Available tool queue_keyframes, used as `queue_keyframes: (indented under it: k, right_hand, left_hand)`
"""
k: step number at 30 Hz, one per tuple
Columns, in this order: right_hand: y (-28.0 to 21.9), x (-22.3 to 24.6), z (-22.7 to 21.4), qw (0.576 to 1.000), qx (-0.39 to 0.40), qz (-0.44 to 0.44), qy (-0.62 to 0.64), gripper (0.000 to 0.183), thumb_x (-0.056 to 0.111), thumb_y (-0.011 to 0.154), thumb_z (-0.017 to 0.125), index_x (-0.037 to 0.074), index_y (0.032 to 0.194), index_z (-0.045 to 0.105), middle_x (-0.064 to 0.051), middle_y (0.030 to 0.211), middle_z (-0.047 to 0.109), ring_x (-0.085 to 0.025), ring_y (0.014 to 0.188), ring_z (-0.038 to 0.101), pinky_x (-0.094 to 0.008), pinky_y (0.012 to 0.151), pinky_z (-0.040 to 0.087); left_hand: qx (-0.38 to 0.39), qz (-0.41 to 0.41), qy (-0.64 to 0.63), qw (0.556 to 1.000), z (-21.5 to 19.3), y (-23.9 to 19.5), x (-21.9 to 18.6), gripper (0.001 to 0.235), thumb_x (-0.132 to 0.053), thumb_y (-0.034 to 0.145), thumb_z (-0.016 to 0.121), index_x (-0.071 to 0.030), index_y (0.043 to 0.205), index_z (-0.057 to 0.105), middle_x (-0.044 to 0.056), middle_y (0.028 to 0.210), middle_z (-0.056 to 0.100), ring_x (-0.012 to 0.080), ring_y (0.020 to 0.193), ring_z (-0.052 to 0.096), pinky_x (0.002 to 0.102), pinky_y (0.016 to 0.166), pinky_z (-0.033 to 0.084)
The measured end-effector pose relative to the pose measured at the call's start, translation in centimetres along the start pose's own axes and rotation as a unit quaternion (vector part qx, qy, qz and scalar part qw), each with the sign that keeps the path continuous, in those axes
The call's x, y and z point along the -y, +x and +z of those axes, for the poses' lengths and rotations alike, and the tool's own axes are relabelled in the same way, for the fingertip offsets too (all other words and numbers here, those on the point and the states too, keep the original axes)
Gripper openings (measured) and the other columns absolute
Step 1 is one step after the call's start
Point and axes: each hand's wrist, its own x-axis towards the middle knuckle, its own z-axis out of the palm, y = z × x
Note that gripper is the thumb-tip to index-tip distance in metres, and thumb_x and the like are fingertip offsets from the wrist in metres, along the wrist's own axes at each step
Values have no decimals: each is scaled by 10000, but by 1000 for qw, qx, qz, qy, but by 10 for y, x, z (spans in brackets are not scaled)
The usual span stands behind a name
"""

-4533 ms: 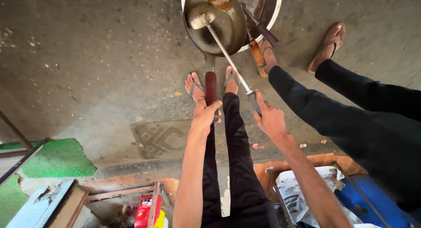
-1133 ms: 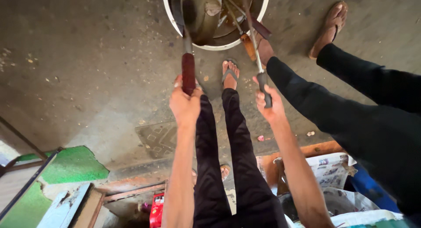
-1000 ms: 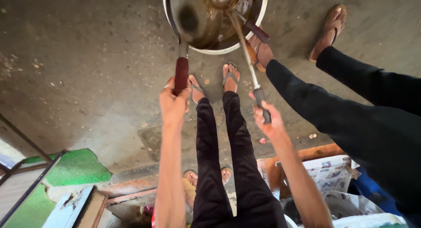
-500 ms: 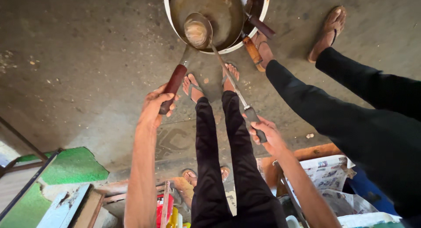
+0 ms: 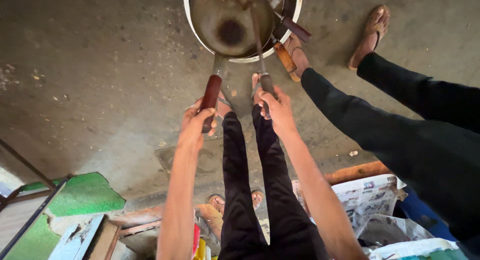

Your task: The person stirs a simmering orange curry in a pan on a gas stove using a ladle. They then scoop the curry into a foil packet and later pour the remaining contents into a bucket.

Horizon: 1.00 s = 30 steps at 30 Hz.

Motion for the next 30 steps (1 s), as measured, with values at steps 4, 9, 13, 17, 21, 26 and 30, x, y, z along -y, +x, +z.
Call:
queue_keyframes:
  k: [4, 9, 13, 17, 21, 26, 30]
  right_hand:
    - [-14, -6, -26, 1000, -9, -9, -9, 223, 163, 874, 669, 81, 1080, 649, 2, 671, 539, -84, 471, 482, -245, 402, 344]
    - [-45, -22, -71, 995, 21, 13, -94, 180, 151, 901, 678, 19, 1021, 654, -2, 692, 586, -92, 512, 524, -256, 456, 396]
    - [-77, -41, -74, 991, 51, -12, -125, 256, 183, 921, 687, -6, 1091, 660, -28, 687, 575, -88, 542, 527, -264, 481, 397]
    - [-95, -61, -58, 892, -50, -133, -430, 510, 259, 872, 710, 76, 1338, 615, -166, 679, 678, -296, 591, 685, -411, 562, 533]
    - [-86, -79, -51, 787, -115, -278, -539, 611, 235, 846, 721, 53, 1404, 549, -257, 830, 693, -476, 694, 660, -546, 614, 526]
    - [-72, -99, -48, 845, -131, -197, -479, 529, 266, 892, 721, 84, 1369, 583, -240, 707, 664, -470, 684, 663, -549, 625, 509]
    - [-85, -99, -51, 865, -138, -245, -415, 472, 260, 935, 714, 50, 1342, 599, -231, 762, 660, -427, 666, 663, -484, 584, 502]
  left_hand:
    - [-46, 54, 40, 997, 9, 3, 24, 600, -8, 854, 602, -63, 1445, 516, 25, 713, 584, 106, 499, 526, 279, 370, 373]
    - [-99, 95, 147, 980, 2, 19, 57, 584, -28, 906, 645, -62, 1474, 516, 7, 644, 542, 107, 485, 488, 287, 406, 363]
    - [-144, 203, 287, 925, 9, 24, 78, 665, -46, 886, 674, -97, 1522, 486, 18, 758, 633, 147, 632, 615, 329, 600, 510]
    - [-221, 380, 399, 805, 31, 15, 83, 818, -70, 834, 722, -105, 1580, 388, 217, 1150, 651, 379, 985, 670, 448, 828, 561]
    - [-243, 291, 443, 812, 56, -4, 75, 826, -93, 812, 734, -213, 1562, 407, 210, 1170, 658, 442, 981, 665, 520, 815, 530]
    - [-247, 308, 529, 751, 69, -27, 72, 817, -33, 828, 701, -217, 1566, 402, 207, 1218, 593, 434, 1035, 621, 514, 824, 512]
    - [-254, 348, 618, 657, 58, -40, 77, 860, -2, 742, 691, -154, 1541, 411, 209, 1242, 562, 418, 1070, 599, 493, 871, 519]
